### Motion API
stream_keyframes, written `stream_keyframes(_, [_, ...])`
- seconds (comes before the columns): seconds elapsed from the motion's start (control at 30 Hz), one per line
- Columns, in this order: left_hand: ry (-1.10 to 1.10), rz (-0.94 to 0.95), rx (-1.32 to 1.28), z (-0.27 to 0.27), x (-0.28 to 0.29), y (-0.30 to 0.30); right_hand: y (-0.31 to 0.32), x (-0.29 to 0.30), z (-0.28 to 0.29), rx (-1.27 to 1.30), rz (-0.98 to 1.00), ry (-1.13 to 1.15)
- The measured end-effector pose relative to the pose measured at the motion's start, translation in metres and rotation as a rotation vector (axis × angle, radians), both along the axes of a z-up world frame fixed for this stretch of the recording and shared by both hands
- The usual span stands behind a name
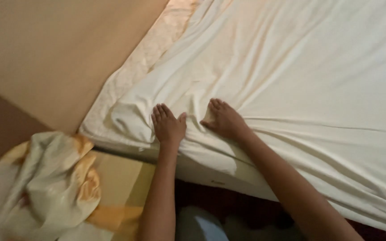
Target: The person spreads a white fitted sheet over a mattress, smoothing it out and tucking the edges under the mattress. The person moves around the bed to adjust the sheet on all sides.
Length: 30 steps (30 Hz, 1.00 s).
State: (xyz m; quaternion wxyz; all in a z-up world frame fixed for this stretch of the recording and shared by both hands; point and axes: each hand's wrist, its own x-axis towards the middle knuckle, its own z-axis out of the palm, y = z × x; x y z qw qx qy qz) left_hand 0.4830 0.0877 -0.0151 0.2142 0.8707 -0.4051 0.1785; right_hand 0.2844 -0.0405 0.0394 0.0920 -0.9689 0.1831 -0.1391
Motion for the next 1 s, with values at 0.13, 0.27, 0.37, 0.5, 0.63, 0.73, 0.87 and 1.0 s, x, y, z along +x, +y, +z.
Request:
stream_keyframes(0.13, [0.152, 0.104, 0.01, 0.03, -0.006, 0.041, 0.005, 0.048, 0.0, -0.044, 0.111, -0.138])
stream_keyframes(0.27, [0.119, 0.102, 0.061, 0.024, -0.008, 0.038, 0.001, 0.073, -0.008, -0.33, 0.216, 0.029])
stream_keyframes(0.37, [0.081, 0.115, 0.056, 0.027, -0.014, 0.035, 0.002, 0.078, -0.014, -0.294, 0.178, -0.047])
stream_keyframes(0.5, [0.024, 0.092, 0.023, 0.017, -0.012, 0.038, -0.002, 0.08, -0.026, -0.148, 0.15, -0.15])
stream_keyframes(0.63, [0.041, 0.037, 0.105, 0.051, -0.023, 0.057, 0.048, 0.069, -0.003, -0.117, 0.161, -0.111])
stream_keyframes(0.73, [0.077, -0.001, 0.136, 0.03, -0.012, 0.055, 0.065, 0.072, -0.006, -0.032, 0.248, -0.128])
stream_keyframes(0.87, [0.022, -0.018, 0.046, 0.021, -0.005, 0.049, 0.058, 0.071, -0.016, -0.034, 0.241, -0.148])
stream_keyframes(1.0, [0.088, 0.021, 0.012, 0.038, -0.02, 0.04, 0.049, 0.064, -0.009, 0.035, 0.164, -0.179])
